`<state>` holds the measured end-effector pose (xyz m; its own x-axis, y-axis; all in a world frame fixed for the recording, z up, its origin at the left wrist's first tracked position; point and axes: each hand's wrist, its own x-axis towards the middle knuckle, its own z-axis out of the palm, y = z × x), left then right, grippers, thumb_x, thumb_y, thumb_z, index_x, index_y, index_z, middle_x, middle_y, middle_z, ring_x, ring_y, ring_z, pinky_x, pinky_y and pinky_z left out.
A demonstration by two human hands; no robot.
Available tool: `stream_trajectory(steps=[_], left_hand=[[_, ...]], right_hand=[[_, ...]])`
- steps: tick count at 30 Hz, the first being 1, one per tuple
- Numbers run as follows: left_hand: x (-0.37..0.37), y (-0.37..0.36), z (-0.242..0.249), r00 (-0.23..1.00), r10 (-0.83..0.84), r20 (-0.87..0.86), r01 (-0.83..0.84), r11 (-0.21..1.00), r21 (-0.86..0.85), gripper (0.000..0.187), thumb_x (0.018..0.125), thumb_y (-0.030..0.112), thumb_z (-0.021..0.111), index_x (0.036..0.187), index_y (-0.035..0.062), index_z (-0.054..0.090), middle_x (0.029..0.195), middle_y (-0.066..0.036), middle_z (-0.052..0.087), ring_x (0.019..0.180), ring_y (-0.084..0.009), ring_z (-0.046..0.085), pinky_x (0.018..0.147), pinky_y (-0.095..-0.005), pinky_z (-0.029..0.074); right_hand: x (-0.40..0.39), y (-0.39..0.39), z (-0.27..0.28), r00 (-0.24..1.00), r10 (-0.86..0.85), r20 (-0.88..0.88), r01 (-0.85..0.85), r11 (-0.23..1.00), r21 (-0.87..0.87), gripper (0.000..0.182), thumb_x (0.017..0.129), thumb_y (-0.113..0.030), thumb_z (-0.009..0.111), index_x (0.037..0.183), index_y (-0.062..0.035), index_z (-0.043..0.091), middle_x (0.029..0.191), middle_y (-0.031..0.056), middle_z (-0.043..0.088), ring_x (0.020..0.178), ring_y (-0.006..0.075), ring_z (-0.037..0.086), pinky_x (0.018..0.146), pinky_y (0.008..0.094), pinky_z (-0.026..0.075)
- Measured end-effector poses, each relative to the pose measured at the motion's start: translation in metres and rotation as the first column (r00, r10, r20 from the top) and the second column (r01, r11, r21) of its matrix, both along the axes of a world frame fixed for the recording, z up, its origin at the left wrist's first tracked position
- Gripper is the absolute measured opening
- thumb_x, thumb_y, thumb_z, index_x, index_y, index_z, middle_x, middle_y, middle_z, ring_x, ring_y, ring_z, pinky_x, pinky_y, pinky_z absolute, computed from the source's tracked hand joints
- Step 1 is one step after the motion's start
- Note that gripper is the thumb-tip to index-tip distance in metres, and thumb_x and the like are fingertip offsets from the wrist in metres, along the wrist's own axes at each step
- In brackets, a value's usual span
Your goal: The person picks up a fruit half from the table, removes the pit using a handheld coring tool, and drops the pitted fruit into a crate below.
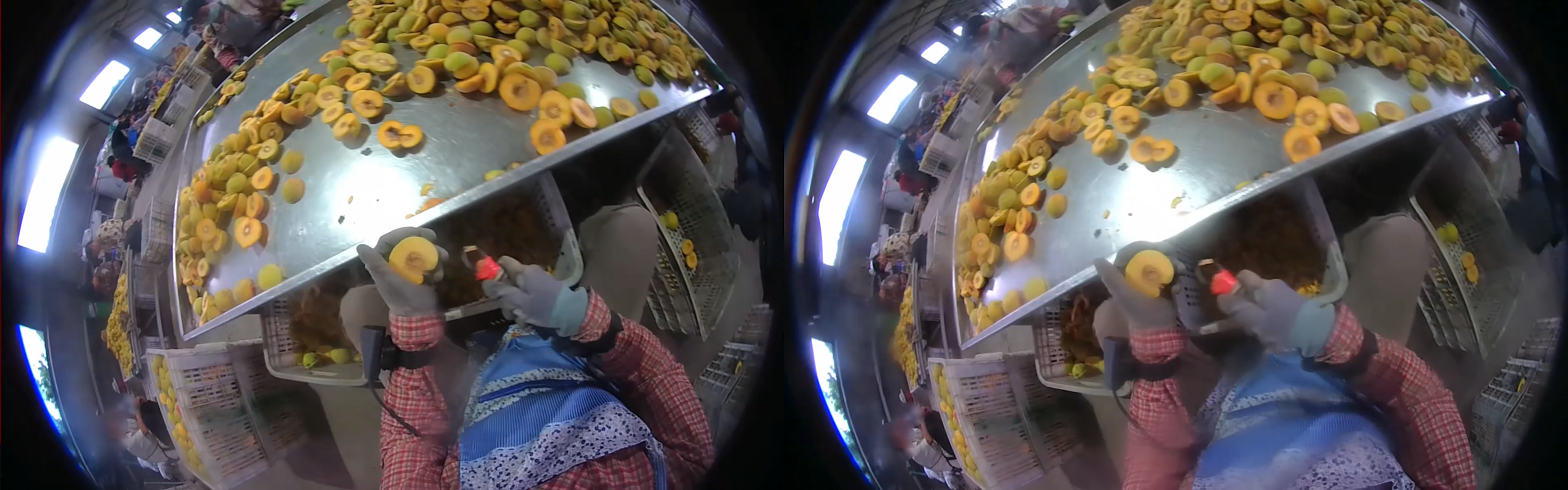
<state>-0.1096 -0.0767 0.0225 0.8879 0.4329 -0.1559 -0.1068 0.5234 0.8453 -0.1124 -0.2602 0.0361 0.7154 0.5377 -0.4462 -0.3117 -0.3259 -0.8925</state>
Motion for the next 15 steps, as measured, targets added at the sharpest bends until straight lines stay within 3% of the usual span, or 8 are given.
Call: stream_trajectory(steps=[2, 5, 10, 12, 15], left_hand=[[-0.003, -0.016, -0.01, 0.999, -0.031, 0.03, 0.029, 0.998, 0.06, 0.069, 0.088, 0.059, 0.014, 0.085, 0.0012, 0.052, 0.072, -0.013, 0.059, 0.053, -0.0195, 0.056, 0.051, -0.0267, 0.048], [-0.007, -0.03, -0.018, 0.999, -0.047, 0.026, 0.044, 0.994, 0.103, 0.071, 0.088, 0.059, 0.012, 0.085, 0.0005, 0.052, 0.074, -0.014, 0.06, 0.057, -0.0194, 0.057, 0.054, -0.0269, 0.049], [-0.01, -0.04, -0.029, 0.996, -0.085, 0.02, 0.083, 0.995, 0.062, 0.072, 0.088, 0.059, 0.013, 0.084, -0.0012, 0.052, 0.075, -0.015, 0.06, 0.06, -0.0193, 0.058, 0.057, -0.0268, 0.05], [-0.009, -0.041, -0.033, 0.994, -0.088, 0.057, 0.077, 0.981, 0.18, 0.072, 0.088, 0.058, 0.013, 0.084, -0.002, 0.052, 0.074, -0.015, 0.06, 0.059, -0.019, 0.058, 0.057, -0.0261, 0.05], [-0.01, -0.046, -0.032, 0.999, -0.035, 0.005, 0.034, 0.982, 0.187, 0.071, 0.089, 0.057, 0.014, 0.083, -0.0021, 0.052, 0.072, -0.014, 0.06, 0.059, -0.0185, 0.057, 0.057, -0.0259, 0.05]], right_hand=[[-0.008, 0.0, 0.004, 0.995, 0.044, 0.088, -0.043, 0.999, -0.017, 0.033, 0.087, -0.033, 0.049, 0.097, -0.0018, 0.046, 0.068, 0.0127, 0.057, 0.068, 0.0232, 0.058, 0.06, 0.0336, 0.043], [-0.012, 0.002, 0.002, 0.956, 0.145, 0.254, -0.114, 0.984, -0.135, 0.036, 0.087, -0.038, 0.048, 0.091, -0.0022, 0.044, 0.073, 0.0212, 0.056, 0.07, 0.0376, 0.056, 0.063, 0.0402, 0.042], [-0.014, 0.001, -0.005, 0.926, 0.168, 0.339, -0.088, 0.967, -0.239, 0.038, 0.087, -0.039, 0.047, 0.095, -0.0021, 0.044, 0.074, 0.0218, 0.057, 0.071, 0.039, 0.055, 0.063, 0.042, 0.042], [-0.014, 0.002, -0.004, 0.917, 0.175, 0.359, -0.079, 0.96, -0.267, 0.039, 0.087, -0.04, 0.046, 0.097, -0.0021, 0.044, 0.075, 0.0221, 0.057, 0.071, 0.0396, 0.055, 0.064, 0.0426, 0.042], [-0.013, 0.002, -0.003, 0.929, 0.198, 0.312, -0.095, 0.944, -0.316, 0.039, 0.087, -0.039, 0.046, 0.1, -0.0024, 0.043, 0.076, 0.0222, 0.057, 0.073, 0.0402, 0.055, 0.064, 0.0435, 0.042]])
